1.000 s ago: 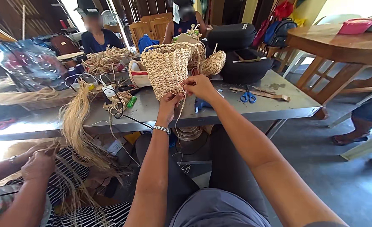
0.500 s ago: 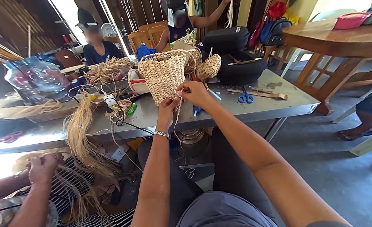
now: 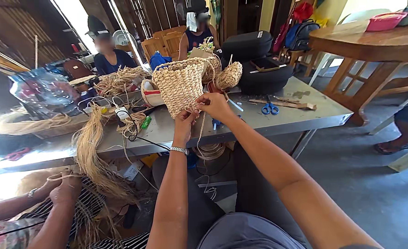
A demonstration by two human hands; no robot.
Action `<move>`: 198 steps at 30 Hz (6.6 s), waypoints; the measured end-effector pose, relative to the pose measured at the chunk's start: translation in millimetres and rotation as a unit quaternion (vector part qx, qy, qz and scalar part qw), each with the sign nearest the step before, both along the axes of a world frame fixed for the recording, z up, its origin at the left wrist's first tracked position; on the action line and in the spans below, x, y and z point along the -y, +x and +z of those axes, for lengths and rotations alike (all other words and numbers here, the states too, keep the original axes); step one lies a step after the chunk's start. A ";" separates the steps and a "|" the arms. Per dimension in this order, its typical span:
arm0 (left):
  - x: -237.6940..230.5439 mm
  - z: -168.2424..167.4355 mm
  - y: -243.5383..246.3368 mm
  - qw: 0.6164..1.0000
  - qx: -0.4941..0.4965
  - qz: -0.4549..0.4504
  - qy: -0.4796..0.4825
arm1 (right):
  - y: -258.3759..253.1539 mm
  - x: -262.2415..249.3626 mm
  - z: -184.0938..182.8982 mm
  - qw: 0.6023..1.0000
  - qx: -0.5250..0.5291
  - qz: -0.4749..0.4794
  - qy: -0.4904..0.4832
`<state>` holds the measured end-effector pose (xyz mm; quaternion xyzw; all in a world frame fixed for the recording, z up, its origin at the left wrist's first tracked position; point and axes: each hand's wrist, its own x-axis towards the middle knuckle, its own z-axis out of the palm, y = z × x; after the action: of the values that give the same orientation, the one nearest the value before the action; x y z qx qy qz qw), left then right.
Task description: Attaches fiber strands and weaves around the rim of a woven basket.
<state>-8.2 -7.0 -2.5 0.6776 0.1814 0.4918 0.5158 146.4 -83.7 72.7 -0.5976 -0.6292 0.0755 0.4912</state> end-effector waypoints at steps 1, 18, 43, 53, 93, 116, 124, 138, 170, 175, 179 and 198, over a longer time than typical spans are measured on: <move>0.2 0.1 -0.3 1.000 0.002 -0.003 0.005 | -0.3 -0.2 0.4 1.000 0.003 -0.004 0.000; 7.1 10.6 3.7 1.000 0.020 0.006 -0.023 | -10.8 -5.3 -7.4 0.989 -0.144 -0.029 -0.004; -10.1 12.6 14.7 0.997 0.060 0.013 -0.044 | -4.7 17.4 3.4 0.993 -0.085 -0.021 -0.078; -13.0 10.1 14.7 0.998 0.048 0.009 -0.033 | -8.4 1.7 -8.9 0.991 -0.097 -0.010 -0.088; 3.7 10.9 6.1 0.999 -0.014 0.048 -0.012 | -5.6 -0.9 -3.8 0.980 -0.179 0.013 -0.086; 15.7 16.1 1.1 0.997 0.030 0.049 -0.051 | -19.0 3.3 -16.3 0.994 -0.036 -0.011 -0.101; -8.5 16.1 13.3 0.990 0.100 0.003 -0.098 | -24.9 6.2 -10.6 0.991 -0.075 -0.028 -0.107; -8.2 16.2 12.2 0.991 0.105 -0.003 -0.087 | -36.8 3.8 -25.6 0.996 -0.068 -0.051 -0.035; -6.2 18.5 9.9 0.992 0.074 -0.017 -0.104 | 36.7 58.9 -21.4 0.948 0.172 -0.154 -0.218; -9.0 15.3 11.3 0.990 0.082 -0.025 -0.109 | 54.9 60.0 -31.8 0.994 -0.043 -0.069 -0.080; -9.2 15.2 11.4 0.991 0.096 -0.023 -0.096 | 62.2 57.2 -37.4 0.986 -0.155 0.014 -0.052; -11.0 13.8 12.2 0.994 0.073 -0.042 -0.068 | 44.9 47.9 -43.3 0.999 0.009 -0.004 -0.031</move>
<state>4.0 3.9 11.3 0.6106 0.1474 0.5040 0.5928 191.4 -131.6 29.4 -0.6162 -0.6283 0.0877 0.4668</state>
